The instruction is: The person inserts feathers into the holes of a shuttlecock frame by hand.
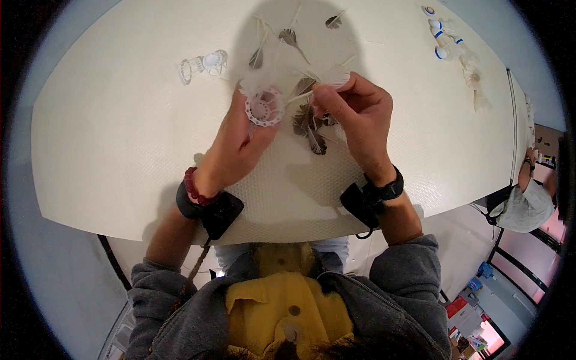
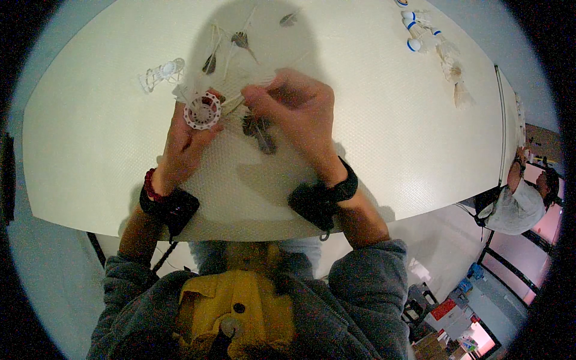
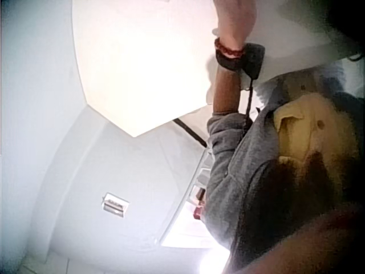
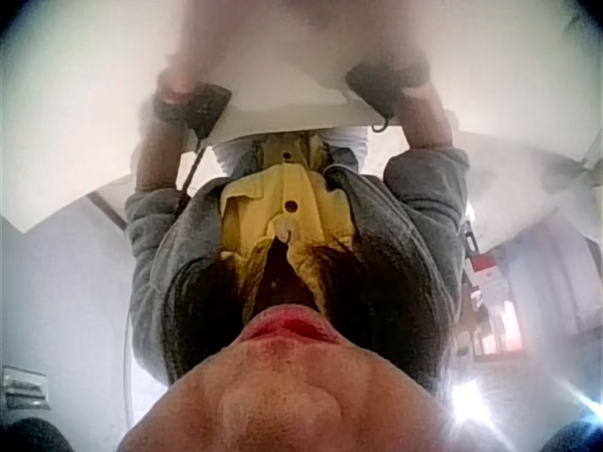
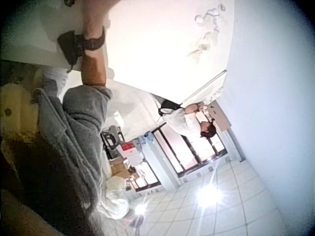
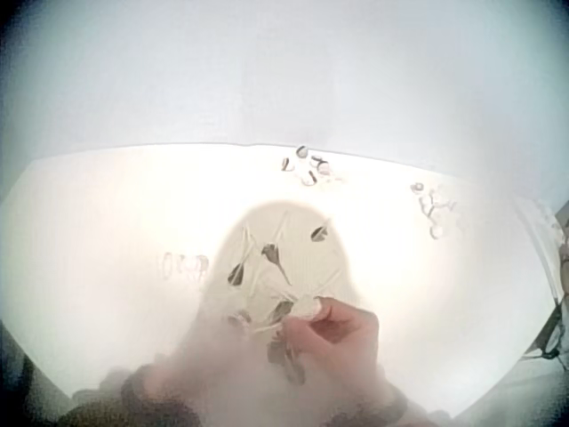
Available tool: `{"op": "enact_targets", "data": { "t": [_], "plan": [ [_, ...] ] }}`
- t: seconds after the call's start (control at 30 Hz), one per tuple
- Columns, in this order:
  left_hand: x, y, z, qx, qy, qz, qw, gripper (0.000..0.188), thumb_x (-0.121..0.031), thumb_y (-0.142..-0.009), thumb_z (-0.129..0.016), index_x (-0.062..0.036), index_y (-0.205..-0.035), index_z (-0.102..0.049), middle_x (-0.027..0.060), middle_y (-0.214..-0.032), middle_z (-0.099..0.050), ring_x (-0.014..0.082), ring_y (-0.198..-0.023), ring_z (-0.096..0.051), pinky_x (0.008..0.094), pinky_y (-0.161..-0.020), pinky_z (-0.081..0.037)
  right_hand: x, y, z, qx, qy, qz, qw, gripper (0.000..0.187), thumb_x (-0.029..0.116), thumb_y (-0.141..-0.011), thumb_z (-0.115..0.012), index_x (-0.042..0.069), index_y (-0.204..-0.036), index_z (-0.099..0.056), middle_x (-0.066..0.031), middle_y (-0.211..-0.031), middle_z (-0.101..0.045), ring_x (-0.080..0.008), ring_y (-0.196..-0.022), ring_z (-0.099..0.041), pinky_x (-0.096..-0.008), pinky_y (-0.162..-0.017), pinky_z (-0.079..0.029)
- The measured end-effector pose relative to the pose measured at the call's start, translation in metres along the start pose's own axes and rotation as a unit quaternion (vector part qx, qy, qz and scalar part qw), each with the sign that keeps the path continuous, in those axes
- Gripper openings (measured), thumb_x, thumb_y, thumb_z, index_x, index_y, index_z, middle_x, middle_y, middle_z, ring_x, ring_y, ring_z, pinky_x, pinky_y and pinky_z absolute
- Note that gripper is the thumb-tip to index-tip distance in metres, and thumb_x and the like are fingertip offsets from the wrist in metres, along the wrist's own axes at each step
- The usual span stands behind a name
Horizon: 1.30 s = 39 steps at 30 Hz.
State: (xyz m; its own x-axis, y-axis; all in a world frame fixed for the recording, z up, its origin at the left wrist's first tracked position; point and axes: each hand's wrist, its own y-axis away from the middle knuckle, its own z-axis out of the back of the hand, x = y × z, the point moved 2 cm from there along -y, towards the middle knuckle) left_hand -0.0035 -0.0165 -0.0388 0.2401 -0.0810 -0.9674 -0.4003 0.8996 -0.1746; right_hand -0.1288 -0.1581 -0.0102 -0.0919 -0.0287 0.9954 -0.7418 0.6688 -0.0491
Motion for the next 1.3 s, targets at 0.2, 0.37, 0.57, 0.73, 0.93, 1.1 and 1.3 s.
{"op": "enact_targets", "data": {
  "t": [0.2, 0.37, 0.57, 0.73, 0.93, 1.1, 1.3],
  "plan": [
    [-0.0109, -0.0013, -0.0031, 0.050, -0.094, -0.021, 0.994, 0.051, -0.009, -0.087, -0.050, 0.0068, -0.127, -0.023, 0.0224, -0.110, -0.051, 0.0288, -0.099, -0.053, 0.0370, -0.088, -0.041, 0.0017, 0.0032, -0.0012, -0.020, -0.016, 0.049, 0.998, 0.008, 0.007, -0.080, -0.067, -0.001, -0.081, -0.065, -0.0057, -0.072, -0.065, -0.0095, -0.062, -0.061, -0.0215, -0.055, -0.049],
    [-0.0121, -0.0029, -0.0048, 0.064, -0.090, -0.019, 0.994, 0.046, -0.011, -0.088, -0.051, 0.0027, -0.125, -0.027, 0.0216, -0.104, -0.052, 0.0298, -0.094, -0.054, 0.0386, -0.081, -0.043, 0.0026, 0.0046, -0.0035, -0.025, -0.051, 0.041, 0.998, 0.007, 0.005, -0.080, -0.066, -0.002, -0.081, -0.065, -0.0060, -0.071, -0.065, -0.0099, -0.059, -0.060, -0.0216, -0.052, -0.049],
    [-0.0128, -0.0029, -0.0047, 0.051, -0.110, -0.053, 0.991, 0.043, -0.010, -0.087, -0.052, 0.0019, -0.122, -0.031, 0.0208, -0.102, -0.052, 0.0300, -0.089, -0.054, 0.0389, -0.079, -0.043, -0.0016, 0.0041, -0.0043, -0.019, -0.028, 0.048, 0.998, 0.008, 0.007, -0.080, -0.067, -0.001, -0.080, -0.066, -0.0054, -0.070, -0.065, -0.0093, -0.059, -0.060, -0.0213, -0.051, -0.047],
    [-0.0098, -0.0043, -0.0051, 0.054, -0.085, -0.049, 0.994, 0.041, -0.010, -0.086, -0.052, 0.0007, -0.121, -0.033, 0.0199, -0.102, -0.052, 0.0301, -0.090, -0.054, 0.0384, -0.078, -0.043, -0.0033, 0.0036, -0.0031, -0.034, 0.040, 0.086, 0.995, 0.010, 0.009, -0.078, -0.069, 0.000, -0.077, -0.066, -0.0041, -0.069, -0.065, -0.0080, -0.061, -0.061, -0.0207, -0.054, -0.048],
    [-0.0122, -0.0041, -0.0044, 0.078, -0.094, -0.028, 0.992, 0.041, -0.010, -0.087, -0.052, 0.0010, -0.123, -0.034, 0.0157, -0.109, -0.049, 0.0253, -0.097, -0.051, 0.0352, -0.085, -0.040, -0.0023, 0.0049, -0.0048, -0.027, 0.017, 0.072, 0.997, 0.010, 0.009, -0.078, -0.069, 0.000, -0.077, -0.066, -0.0030, -0.071, -0.064, -0.0084, -0.063, -0.061, -0.0201, -0.057, -0.048],
    [-0.0108, -0.0038, -0.0050, 0.084, -0.081, -0.021, 0.993, 0.042, -0.009, -0.087, -0.051, 0.0029, -0.123, -0.033, 0.0117, -0.111, -0.048, 0.0203, -0.099, -0.049, 0.0321, -0.089, -0.038, -0.0015, 0.0059, -0.0042, -0.041, 0.080, 0.100, 0.991, 0.011, 0.010, -0.076, -0.071, 0.001, -0.076, -0.065, -0.0031, -0.071, -0.063, -0.0086, -0.064, -0.061, -0.0214, -0.058, -0.048],
    [-0.0097, -0.0041, -0.0050, 0.095, -0.114, -0.011, 0.989, 0.044, -0.010, -0.086, -0.052, 0.0029, -0.123, -0.033, 0.0119, -0.110, -0.047, 0.0217, -0.096, -0.049, 0.0323, -0.087, -0.039, 0.0059, 0.0074, -0.0019, -0.015, 0.232, 0.207, 0.950, 0.008, 0.002, -0.077, -0.067, -0.001, -0.083, -0.062, -0.0096, -0.079, -0.064, -0.0113, -0.067, -0.061, -0.0215, -0.059, -0.052]
  ]
}}
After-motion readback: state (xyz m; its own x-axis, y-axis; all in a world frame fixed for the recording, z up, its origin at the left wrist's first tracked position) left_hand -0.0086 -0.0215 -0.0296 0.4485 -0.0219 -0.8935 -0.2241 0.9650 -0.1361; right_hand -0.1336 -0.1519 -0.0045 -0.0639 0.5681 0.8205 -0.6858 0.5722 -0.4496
